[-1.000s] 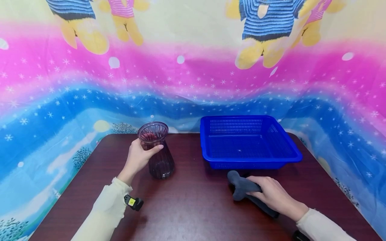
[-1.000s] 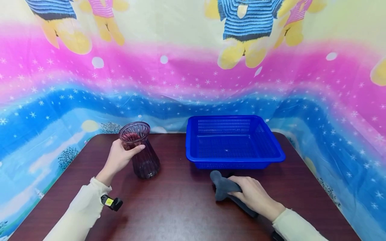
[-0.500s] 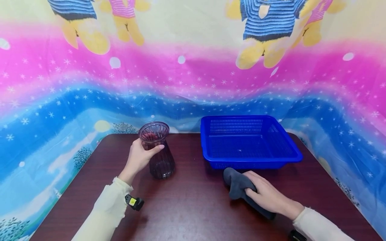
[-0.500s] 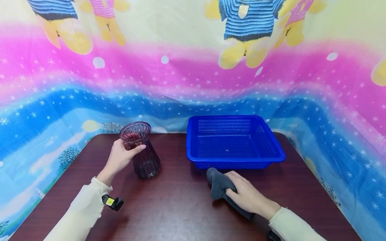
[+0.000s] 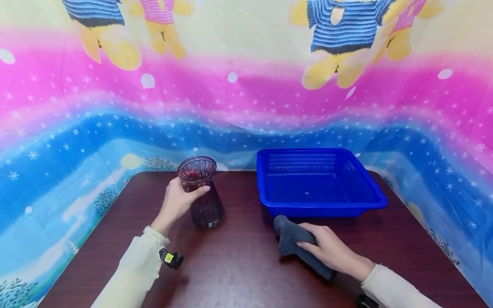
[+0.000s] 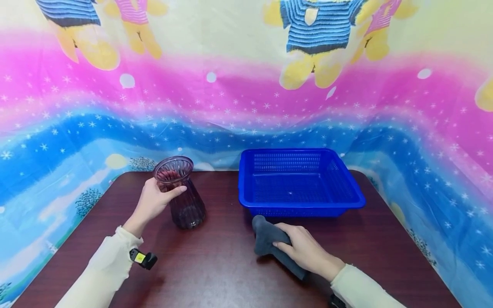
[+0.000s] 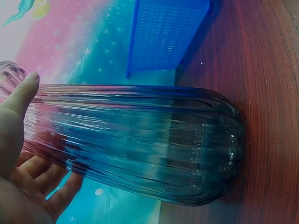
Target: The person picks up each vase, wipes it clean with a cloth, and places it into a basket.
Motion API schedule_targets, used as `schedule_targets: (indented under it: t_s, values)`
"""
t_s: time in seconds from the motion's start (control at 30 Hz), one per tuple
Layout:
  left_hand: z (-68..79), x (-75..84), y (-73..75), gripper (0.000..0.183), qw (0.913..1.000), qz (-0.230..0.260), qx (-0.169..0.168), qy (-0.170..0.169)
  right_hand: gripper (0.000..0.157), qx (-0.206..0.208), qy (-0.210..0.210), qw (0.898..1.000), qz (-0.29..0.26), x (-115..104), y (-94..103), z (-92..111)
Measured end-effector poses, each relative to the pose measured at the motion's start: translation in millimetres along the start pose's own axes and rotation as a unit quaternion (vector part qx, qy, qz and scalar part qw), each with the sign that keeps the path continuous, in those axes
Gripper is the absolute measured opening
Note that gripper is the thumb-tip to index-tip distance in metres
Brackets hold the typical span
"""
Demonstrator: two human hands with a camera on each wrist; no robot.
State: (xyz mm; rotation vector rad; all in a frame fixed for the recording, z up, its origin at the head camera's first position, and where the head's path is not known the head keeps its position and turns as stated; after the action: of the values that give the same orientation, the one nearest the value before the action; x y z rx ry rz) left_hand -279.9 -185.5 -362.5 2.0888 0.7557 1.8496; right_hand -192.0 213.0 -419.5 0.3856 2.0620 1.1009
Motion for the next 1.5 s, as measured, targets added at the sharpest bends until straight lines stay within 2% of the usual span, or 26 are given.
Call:
schedule_targets:
  t_s: [0.53,1.1,1.5]
  values:
    - [0.4,-0.7,-0.3,0.047,1.0,0.001,-0.005,0.002,0.03,0.034,0.001,0.999,-0.009,-13.9,-13.9,-21.7]
    - [-1.2,-0.2,0.1,0.044,1.0,0.0,-0.001,-0.002,0.033,0.052,0.004,0.998,-0.02,-38.6,-31.2,-50.0]
    - [0.7,0.0,-0.3,0.046,0.9999,0.001,-0.007,0.008,0.034,0.073,0.004,0.997,-0.018,-59.3,-35.9,-69.6]
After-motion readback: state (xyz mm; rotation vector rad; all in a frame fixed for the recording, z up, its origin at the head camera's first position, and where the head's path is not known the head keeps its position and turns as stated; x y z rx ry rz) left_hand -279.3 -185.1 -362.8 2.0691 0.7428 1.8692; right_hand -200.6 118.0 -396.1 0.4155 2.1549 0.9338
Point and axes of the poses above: each hand's wrist, its own z-axis away from the middle knuckle, its own y-axis out of the back of the hand, x = y × z, the point moved 3 cm from there along -z, towards the middle knuckle, and after that the axes turned 12 degrees about y, right-handed, at the moved point
